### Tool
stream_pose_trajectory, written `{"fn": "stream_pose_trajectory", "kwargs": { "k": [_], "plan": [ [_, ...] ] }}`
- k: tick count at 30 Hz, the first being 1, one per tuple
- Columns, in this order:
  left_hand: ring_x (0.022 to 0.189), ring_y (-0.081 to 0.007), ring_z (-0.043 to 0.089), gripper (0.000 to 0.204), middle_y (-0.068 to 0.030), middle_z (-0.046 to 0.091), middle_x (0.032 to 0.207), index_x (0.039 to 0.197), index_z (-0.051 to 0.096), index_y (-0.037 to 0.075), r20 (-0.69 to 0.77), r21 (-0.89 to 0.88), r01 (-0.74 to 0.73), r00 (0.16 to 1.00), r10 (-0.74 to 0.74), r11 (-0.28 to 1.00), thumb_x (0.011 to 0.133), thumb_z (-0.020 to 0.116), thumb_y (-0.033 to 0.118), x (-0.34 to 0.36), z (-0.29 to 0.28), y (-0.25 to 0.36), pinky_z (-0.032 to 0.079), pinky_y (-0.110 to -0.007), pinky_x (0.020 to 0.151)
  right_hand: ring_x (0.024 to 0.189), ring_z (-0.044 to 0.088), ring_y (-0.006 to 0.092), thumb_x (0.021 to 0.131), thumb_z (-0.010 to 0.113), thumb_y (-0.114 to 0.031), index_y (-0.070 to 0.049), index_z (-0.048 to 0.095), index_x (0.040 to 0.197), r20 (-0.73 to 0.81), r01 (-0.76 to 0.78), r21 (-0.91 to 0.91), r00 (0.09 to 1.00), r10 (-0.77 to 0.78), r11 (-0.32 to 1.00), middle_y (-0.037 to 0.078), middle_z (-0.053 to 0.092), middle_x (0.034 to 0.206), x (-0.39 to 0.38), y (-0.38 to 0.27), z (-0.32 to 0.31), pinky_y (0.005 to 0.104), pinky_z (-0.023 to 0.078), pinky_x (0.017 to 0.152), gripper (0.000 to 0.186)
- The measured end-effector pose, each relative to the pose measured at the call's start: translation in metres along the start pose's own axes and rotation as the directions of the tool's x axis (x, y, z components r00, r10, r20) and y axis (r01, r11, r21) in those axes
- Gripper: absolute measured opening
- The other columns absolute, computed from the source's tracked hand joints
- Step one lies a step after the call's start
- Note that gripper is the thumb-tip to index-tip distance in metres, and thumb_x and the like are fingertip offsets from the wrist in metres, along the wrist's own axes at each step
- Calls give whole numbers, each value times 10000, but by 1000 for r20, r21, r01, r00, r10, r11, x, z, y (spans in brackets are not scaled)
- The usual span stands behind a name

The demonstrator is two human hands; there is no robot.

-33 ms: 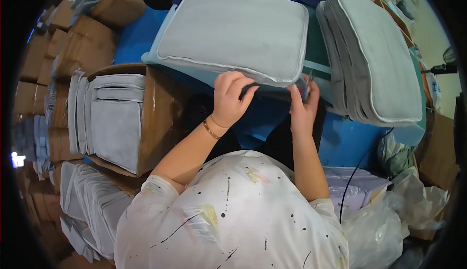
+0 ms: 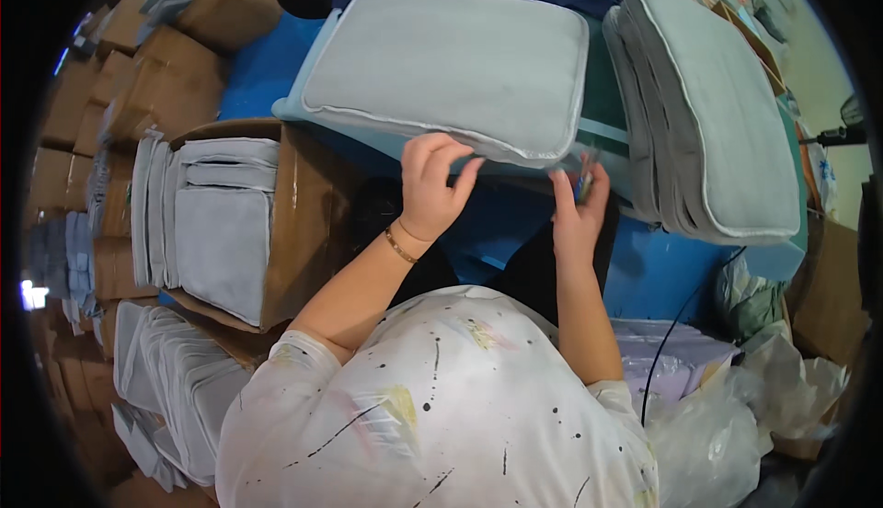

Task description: Trimming loose threads and inspecting padded leather cases at a workbench.

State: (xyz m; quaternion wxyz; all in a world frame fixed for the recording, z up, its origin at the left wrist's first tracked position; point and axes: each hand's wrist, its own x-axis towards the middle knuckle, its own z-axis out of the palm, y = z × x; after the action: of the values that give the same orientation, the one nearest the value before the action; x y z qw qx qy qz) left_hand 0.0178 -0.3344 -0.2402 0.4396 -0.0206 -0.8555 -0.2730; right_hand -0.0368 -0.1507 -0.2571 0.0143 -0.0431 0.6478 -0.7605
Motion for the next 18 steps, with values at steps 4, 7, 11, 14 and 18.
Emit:
{"fn": "stream_pose_trajectory", "kwargs": {
  "k": [4, 7, 11, 14, 18],
  "plan": [
    [979, -288, 541, 318, -73, 595, 1042, 1057, 652, 78, 8, 138, -27, 1000, 26, 990, 747, 716, 110, 10, -20, -27, 419, -382, 878, 666, 506, 61, 846, 683, -87, -22, 471, 1222, 81, 303, -246, 953, -292, 921, 15, 554, 846, -21, -7, -7, 190, 425, 591, 436],
    [954, -270, 556, 275, -45, 621, 986, 1008, 687, 97, 65, 141, -144, 989, 136, 980, 737, 725, 126, 21, -25, -40, 420, -382, 860, 697, 542, 92, 799, 739, -112, -14, 516, 1183, 195, 317, -325, 944, -265, 891, 41, 557, 816, -25, -16, 7, 229, 451, 599, 455],
    [827, -207, 551, 198, 9, 611, 857, 914, 726, 143, 132, 149, -158, 981, 139, 976, 716, 737, 132, 33, -26, -34, 425, -367, 736, 670, 557, 141, 777, 753, -135, -20, 542, 1162, 261, 448, -420, 892, -368, 789, 67, 567, 822, -11, -29, 19, 258, 471, 582, 454],
    [765, -204, 538, 166, 4, 588, 788, 891, 730, 148, 192, 61, -183, 967, 169, 981, 727, 728, 127, 36, -25, -33, 421, -360, 693, 658, 565, 172, 772, 750, -138, -32, 551, 1175, 283, 475, -540, 880, -382, 695, 76, 564, 812, -8, -49, 22, 276, 479, 567, 461],
    [737, -221, 538, 107, -24, 573, 752, 860, 715, 116, 236, -80, -94, 966, 110, 992, 753, 709, 112, 46, -28, -46, 425, -352, 668, 644, 592, 184, 763, 741, -129, -50, 582, 1167, 345, 515, -652, 855, -387, 557, 71, 568, 795, -6, -69, 27, 286, 483, 547, 441]
  ]
}}
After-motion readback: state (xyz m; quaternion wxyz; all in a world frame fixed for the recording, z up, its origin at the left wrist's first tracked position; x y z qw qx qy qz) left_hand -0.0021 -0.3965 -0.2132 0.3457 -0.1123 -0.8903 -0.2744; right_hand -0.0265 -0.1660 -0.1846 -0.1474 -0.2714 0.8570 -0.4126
